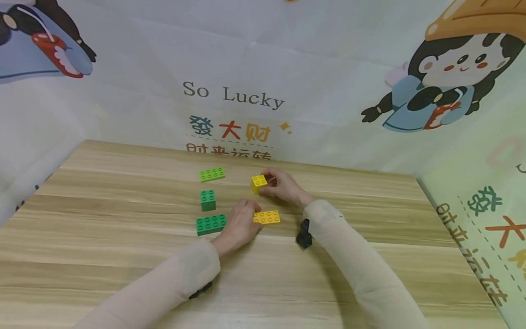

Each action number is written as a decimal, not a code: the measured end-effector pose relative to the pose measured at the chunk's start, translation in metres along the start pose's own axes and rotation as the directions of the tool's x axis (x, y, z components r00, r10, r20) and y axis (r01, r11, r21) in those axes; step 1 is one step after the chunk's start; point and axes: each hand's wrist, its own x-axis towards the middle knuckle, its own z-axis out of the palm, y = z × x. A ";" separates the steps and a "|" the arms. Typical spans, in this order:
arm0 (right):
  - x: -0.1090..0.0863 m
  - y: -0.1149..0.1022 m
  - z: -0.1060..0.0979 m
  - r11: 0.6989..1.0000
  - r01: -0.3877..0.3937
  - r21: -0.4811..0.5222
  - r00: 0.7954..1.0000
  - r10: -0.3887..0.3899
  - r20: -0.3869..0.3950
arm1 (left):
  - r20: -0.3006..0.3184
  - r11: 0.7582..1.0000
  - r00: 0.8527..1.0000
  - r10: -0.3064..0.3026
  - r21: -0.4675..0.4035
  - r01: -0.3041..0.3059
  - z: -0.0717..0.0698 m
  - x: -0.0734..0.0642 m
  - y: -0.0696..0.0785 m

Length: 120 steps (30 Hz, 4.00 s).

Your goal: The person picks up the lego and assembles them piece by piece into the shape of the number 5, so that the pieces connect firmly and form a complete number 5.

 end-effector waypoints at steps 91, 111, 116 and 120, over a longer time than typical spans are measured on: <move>-0.081 0.003 -0.009 0.991 0.127 0.029 0.990 -0.129 0.050 | -0.014 0.991 0.992 0.122 0.058 -0.121 -0.002 0.000 -0.003; -0.077 -0.004 -0.013 0.983 0.156 -0.096 0.982 -0.144 0.120 | -0.007 0.991 0.993 0.116 0.064 -0.115 -0.002 0.001 -0.002; -0.077 -0.004 -0.014 0.981 0.161 -0.105 0.982 -0.148 0.120 | -0.003 0.990 0.993 0.120 0.071 -0.120 -0.001 0.001 -0.002; -0.077 -0.004 -0.014 0.980 0.162 -0.114 0.982 -0.149 0.118 | -0.004 0.989 0.992 0.127 0.072 -0.126 -0.001 0.001 -0.003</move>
